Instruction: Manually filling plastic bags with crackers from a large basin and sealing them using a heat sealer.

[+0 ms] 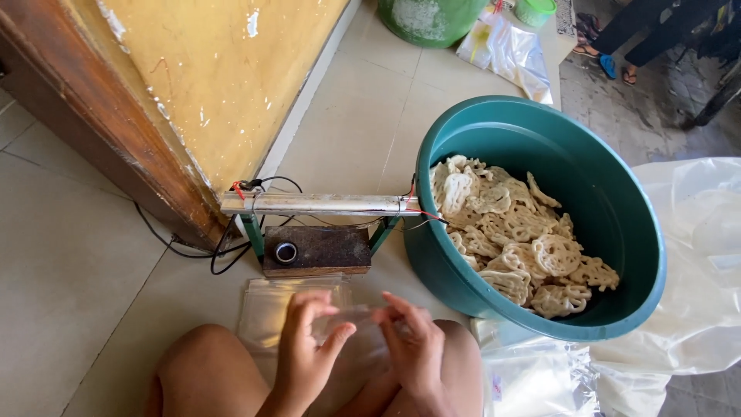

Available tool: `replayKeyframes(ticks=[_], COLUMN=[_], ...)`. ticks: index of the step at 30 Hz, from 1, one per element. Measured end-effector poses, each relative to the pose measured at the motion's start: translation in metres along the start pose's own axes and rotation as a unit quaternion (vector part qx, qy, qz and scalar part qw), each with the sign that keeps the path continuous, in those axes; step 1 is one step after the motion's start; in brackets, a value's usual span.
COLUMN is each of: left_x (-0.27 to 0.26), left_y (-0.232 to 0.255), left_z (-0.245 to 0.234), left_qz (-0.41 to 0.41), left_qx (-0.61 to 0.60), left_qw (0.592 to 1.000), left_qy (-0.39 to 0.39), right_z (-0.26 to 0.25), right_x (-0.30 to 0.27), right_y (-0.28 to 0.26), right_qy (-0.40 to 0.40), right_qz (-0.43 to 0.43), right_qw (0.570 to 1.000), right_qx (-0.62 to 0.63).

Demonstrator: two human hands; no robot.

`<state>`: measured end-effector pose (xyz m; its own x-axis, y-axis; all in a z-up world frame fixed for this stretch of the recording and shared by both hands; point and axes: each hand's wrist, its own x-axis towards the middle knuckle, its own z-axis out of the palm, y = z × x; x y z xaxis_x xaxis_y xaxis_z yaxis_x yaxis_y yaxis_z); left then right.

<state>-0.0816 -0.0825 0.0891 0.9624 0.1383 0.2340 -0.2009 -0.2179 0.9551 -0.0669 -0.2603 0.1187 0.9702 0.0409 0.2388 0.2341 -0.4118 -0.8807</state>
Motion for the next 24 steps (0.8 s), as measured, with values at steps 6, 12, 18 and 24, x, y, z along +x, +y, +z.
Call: replayKeyframes(ticks=[6, 12, 18, 24], left_x=[-0.012, 0.013, 0.014, -0.001], left_y=[-0.053, -0.065, -0.045, -0.006], left_z=[-0.027, -0.044, -0.035, -0.025], left_qz=[-0.248, -0.314, -0.204, -0.170], left_qx=[-0.339, -0.379, -0.228, -0.179], left_qw=[0.875, 0.867, 0.951, 0.963], left_qy=[-0.240, -0.082, -0.043, -0.107], right_z=[0.003, 0.015, -0.018, -0.026], right_x=[-0.027, -0.067, -0.019, 0.008], right_y=[-0.024, 0.026, -0.034, -0.032], right_qy=[0.017, -0.196, -0.303, -0.138], right_qz=[-0.399, -0.439, -0.345, -0.240], right_qw=[0.915, 0.864, 0.877, 0.948], right_qx=[-0.053, -0.152, -0.144, -0.155])
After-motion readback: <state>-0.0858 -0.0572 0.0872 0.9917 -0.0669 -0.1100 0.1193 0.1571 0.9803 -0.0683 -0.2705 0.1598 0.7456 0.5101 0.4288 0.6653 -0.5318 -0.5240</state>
